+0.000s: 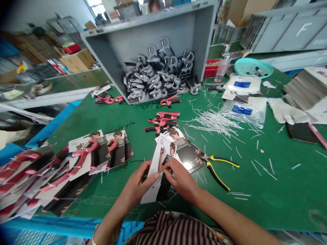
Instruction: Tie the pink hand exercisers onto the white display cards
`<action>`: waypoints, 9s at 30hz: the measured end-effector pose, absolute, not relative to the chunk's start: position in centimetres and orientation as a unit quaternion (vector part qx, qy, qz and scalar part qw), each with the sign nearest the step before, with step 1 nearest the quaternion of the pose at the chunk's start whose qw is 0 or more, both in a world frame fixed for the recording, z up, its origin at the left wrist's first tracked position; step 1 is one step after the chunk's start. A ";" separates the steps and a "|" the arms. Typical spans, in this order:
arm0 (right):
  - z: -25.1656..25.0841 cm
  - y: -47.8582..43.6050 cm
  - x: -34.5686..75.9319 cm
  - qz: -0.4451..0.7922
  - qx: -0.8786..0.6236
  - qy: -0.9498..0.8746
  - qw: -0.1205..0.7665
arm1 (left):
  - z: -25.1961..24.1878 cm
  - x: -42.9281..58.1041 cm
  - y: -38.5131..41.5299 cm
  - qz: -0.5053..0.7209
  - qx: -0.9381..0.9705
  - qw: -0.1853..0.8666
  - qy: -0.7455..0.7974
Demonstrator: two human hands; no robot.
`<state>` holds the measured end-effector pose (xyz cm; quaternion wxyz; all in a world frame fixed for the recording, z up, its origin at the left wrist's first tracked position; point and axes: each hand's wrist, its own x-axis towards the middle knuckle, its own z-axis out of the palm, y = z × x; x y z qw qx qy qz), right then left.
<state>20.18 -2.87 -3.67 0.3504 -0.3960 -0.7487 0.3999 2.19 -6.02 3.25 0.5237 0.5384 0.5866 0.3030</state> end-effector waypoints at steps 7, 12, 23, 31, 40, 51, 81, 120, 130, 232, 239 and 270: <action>-3.3 -2.0 21.0 0.448 -0.406 -0.729 0.320 | 0.5 -0.2 -4.5 0.344 0.502 0.504 0.612; -2.2 -4.5 24.5 0.470 -0.417 -0.731 0.268 | -1.6 0.9 -5.5 0.397 0.364 0.602 0.590; -4.8 4.9 34.3 0.170 -0.605 -0.742 0.232 | -1.8 3.2 -4.8 0.433 0.288 0.656 0.547; -5.6 14.2 34.4 0.087 -0.628 -0.764 0.122 | -1.3 1.9 -6.3 0.498 0.203 0.649 0.538; -3.1 17.5 35.2 0.082 -0.627 -0.770 0.088 | -0.1 0.2 -4.0 0.488 0.281 0.591 0.577; -3.3 9.6 35.7 0.180 -0.598 -0.762 0.173 | -0.7 3.1 -4.8 0.391 0.307 0.663 0.560; -2.5 3.2 28.2 0.652 -0.471 -0.445 0.393 | -1.3 4.2 -4.6 0.377 0.360 0.665 0.536; -3.6 1.6 26.7 0.688 -0.373 -0.323 0.532 | -2.1 4.1 -4.5 0.424 0.310 0.635 0.567; -3.2 3.0 28.5 0.735 -0.340 -0.238 0.535 | -2.8 4.2 -4.8 0.396 0.350 0.625 0.575; -5.5 -4.2 22.3 0.677 -0.422 -0.436 0.416 | -3.3 1.2 -8.8 0.458 0.216 0.589 0.629; -7.3 -3.7 21.2 0.667 -0.389 -0.412 0.484 | -4.9 5.6 -7.9 0.496 0.269 0.607 0.560; 1.6 -1.3 27.0 0.141 -0.462 -0.742 0.465 | -0.7 6.9 -6.0 0.492 0.329 0.622 0.513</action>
